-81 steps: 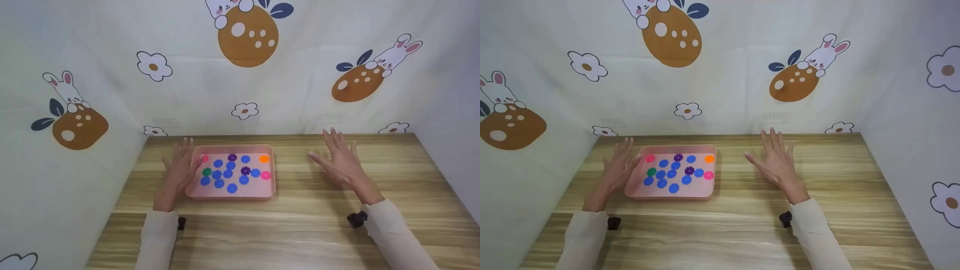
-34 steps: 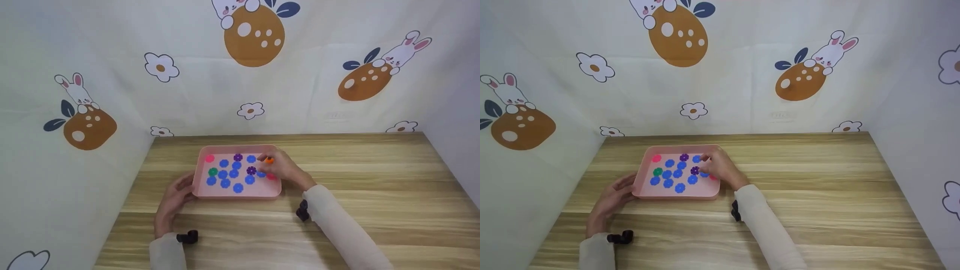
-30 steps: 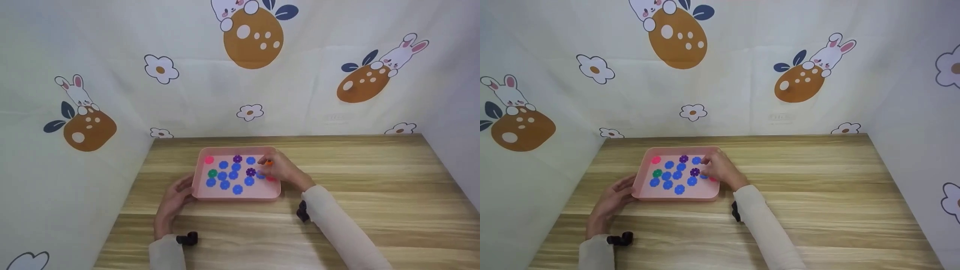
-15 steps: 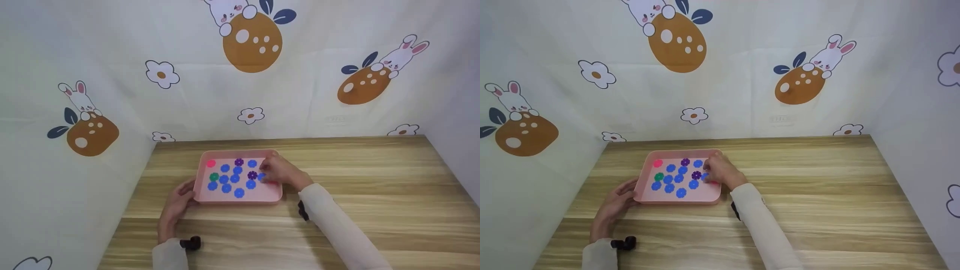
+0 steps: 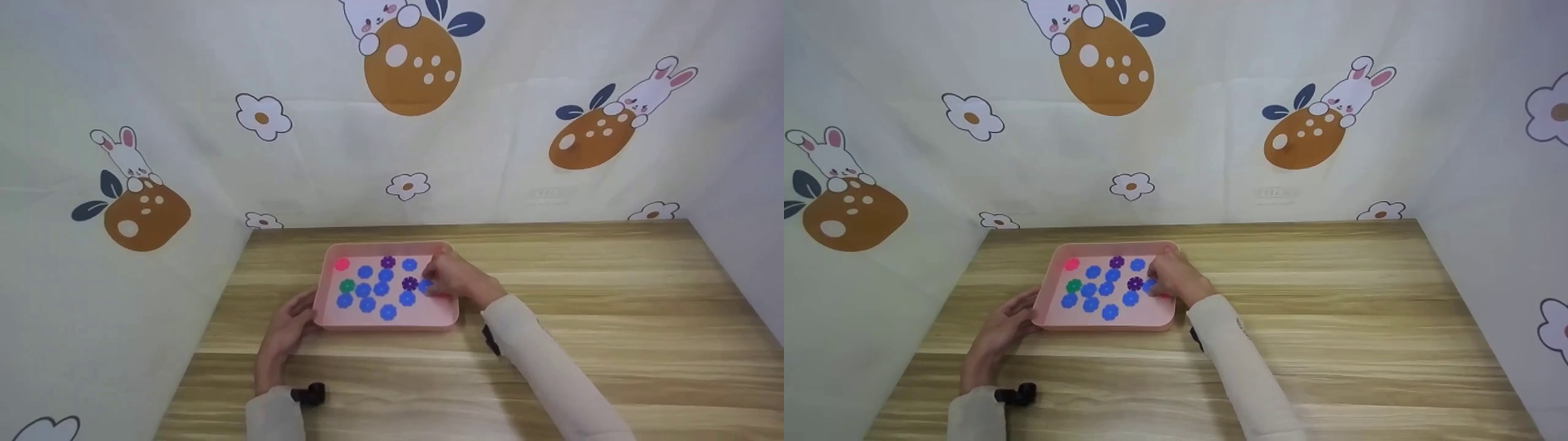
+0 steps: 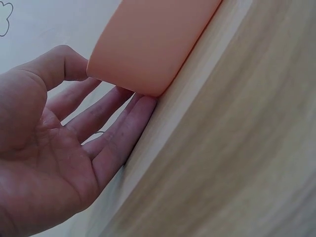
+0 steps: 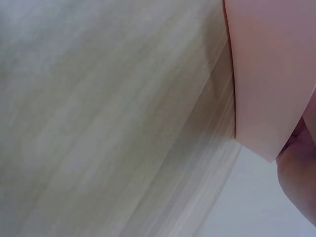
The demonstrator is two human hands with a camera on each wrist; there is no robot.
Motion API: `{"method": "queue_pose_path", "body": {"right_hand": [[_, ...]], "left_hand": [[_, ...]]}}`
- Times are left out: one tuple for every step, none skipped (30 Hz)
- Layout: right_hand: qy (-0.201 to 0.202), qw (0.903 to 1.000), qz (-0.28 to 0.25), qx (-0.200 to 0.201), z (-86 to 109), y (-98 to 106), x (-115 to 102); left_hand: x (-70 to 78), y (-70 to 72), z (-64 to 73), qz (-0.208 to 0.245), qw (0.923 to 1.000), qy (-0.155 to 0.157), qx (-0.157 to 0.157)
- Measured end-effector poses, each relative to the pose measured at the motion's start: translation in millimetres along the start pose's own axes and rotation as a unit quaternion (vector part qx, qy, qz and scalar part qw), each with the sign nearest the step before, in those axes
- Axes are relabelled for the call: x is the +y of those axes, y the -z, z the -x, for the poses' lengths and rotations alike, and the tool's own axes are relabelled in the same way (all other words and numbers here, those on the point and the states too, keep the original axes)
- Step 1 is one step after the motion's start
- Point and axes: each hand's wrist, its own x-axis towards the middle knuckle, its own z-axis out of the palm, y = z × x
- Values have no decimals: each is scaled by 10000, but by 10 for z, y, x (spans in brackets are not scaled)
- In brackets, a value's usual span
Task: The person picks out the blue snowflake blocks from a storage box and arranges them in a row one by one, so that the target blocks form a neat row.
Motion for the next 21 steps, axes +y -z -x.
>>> {"method": "queue_pose_path", "body": {"right_hand": [[-6,10000,-3,-13,-5,6,-3],[-10,10000,-24,-34,-8,11,-7],[-11,10000,-37,-51,-11,14,-10],[-5,10000,-46,-64,-14,18,-14],[4,10000,-55,-71,-19,20,-16],[6,9999,-68,-79,-22,23,-19],[-25,9999,-113,-98,-16,9,-16],[-75,9998,-177,-105,-9,-3,-13],[-119,9996,-218,-95,-3,-15,-10],[-168,9995,-251,-87,-3,-20,-13],[-138,9997,-190,-72,-6,-26,-15],[-118,9998,-133,-57,-7,-30,-19],[-79,9999,-64,-35,-9,-35,-22],[-25,10000,34,-1,-11,-39,-25],[24,9999,141,22,-15,-43,-27],[70,9996,253,48,-20,-47,-29],[119,9993,357,75,-26,-49,-31],[107,9992,377,89,-31,-53,-31],[59,9993,366,89,-34,-58,-31],[-4,9994,330,89,-35,-64,-30],[-54,9995,286,90,-39,-74,-25]], "left_hand": [[5,0,0,2,10000,1,0],[9,1,0,-4,10000,12,-11],[17,1,3,-14,10000,17,-18],[22,1,3,-28,10000,27,-16],[27,1,1,-36,10000,27,-5],[33,1,2,-42,10000,6,5],[23,-1,8,-67,10000,14,12],[14,-5,11,-69,10000,-4,12],[4,-9,13,-68,10000,-23,34],[1,-8,9,-76,10000,-43,43],[-3,-7,8,-50,9999,-79,58],[-10,-5,8,-39,9999,-127,55],[-16,-4,6,-22,9999,-133,61],[-20,-4,7,6,9998,-160,69],[-25,-2,8,17,9998,-156,82],[-25,-2,9,42,9998,-179,81],[-26,-2,11,59,9998,-187,82],[-24,-3,12,33,9998,-158,89],[-18,-3,15,32,9999,-117,94],[-15,-3,17,10,9999,-93,97],[-15,-2,16,6,9999,-76,95]]}}
